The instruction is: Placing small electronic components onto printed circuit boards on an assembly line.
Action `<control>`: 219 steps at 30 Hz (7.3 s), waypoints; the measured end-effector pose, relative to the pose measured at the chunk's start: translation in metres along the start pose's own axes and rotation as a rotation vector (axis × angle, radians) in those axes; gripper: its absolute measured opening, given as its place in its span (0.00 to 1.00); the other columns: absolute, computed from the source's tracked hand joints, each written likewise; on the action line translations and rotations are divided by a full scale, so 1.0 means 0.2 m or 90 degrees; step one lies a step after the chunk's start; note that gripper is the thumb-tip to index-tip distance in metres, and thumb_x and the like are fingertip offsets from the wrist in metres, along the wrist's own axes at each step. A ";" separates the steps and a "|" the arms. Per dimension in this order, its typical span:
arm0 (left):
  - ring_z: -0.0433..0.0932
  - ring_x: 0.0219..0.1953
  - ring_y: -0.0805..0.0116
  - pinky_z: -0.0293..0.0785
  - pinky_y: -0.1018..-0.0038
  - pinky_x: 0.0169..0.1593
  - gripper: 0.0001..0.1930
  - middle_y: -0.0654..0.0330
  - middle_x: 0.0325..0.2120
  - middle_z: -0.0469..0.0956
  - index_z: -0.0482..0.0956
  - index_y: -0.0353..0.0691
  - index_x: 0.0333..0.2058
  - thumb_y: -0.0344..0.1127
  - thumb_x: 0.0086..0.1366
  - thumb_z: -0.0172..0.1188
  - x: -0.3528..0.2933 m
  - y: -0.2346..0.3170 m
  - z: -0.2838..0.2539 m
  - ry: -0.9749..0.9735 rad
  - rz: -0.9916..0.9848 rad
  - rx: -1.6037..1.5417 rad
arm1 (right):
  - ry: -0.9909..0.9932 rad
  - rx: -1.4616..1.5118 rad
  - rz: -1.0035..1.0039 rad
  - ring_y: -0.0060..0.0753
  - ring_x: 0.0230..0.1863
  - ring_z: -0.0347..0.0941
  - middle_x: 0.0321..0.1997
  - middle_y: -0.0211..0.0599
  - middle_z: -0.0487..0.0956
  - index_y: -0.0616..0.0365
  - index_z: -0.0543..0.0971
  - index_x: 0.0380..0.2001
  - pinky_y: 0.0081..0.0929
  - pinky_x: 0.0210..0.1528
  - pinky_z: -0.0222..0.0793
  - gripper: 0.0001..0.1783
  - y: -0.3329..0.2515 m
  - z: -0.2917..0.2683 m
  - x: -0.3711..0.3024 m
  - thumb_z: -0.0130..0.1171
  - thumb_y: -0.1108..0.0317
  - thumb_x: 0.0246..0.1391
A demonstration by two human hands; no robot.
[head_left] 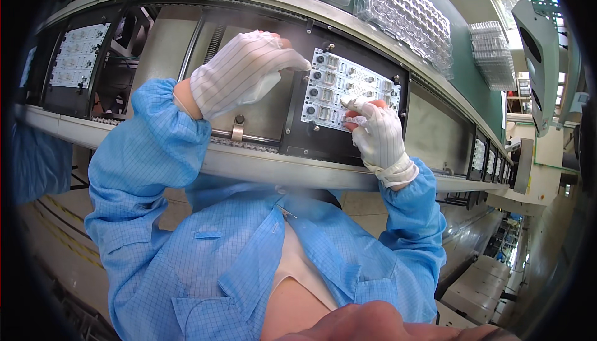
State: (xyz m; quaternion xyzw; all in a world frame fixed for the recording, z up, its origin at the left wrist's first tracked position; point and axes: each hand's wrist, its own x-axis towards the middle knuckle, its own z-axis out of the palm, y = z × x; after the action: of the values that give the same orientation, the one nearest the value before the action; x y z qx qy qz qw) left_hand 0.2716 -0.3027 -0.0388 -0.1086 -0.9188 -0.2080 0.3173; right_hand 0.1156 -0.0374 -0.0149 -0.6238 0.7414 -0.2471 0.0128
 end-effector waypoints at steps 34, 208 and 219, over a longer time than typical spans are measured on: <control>0.74 0.41 0.59 0.71 0.65 0.46 0.11 0.62 0.36 0.76 0.82 0.47 0.32 0.27 0.47 0.67 -0.07 0.19 -0.01 -0.263 0.077 -0.116 | 0.070 0.103 0.114 0.48 0.39 0.77 0.36 0.40 0.83 0.57 0.81 0.45 0.37 0.45 0.74 0.23 0.12 -0.04 -0.16 0.66 0.82 0.41; 0.76 0.26 0.61 0.68 0.66 0.41 0.06 0.61 0.22 0.75 0.81 0.44 0.32 0.31 0.54 0.67 -0.05 0.14 0.32 0.033 -0.116 -0.105 | 0.281 -0.179 0.299 0.38 0.45 0.76 0.40 0.35 0.82 0.50 0.73 0.62 0.38 0.54 0.71 0.36 0.38 0.00 -0.43 0.66 0.77 0.46; 0.81 0.35 0.56 0.79 0.65 0.40 0.21 0.54 0.32 0.80 0.78 0.42 0.50 0.22 0.57 0.60 -0.14 0.10 0.22 0.028 -0.316 -0.238 | 0.316 -0.014 0.424 0.36 0.41 0.77 0.36 0.31 0.85 0.56 0.78 0.55 0.35 0.51 0.71 0.24 0.33 0.02 -0.43 0.65 0.70 0.53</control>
State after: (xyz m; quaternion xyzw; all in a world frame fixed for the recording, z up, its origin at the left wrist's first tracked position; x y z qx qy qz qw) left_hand 0.2755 -0.2675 -0.0810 0.0670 -0.8560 -0.4470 0.2509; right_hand 0.0745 0.0477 -0.0688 -0.2717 0.8857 -0.3645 -0.0938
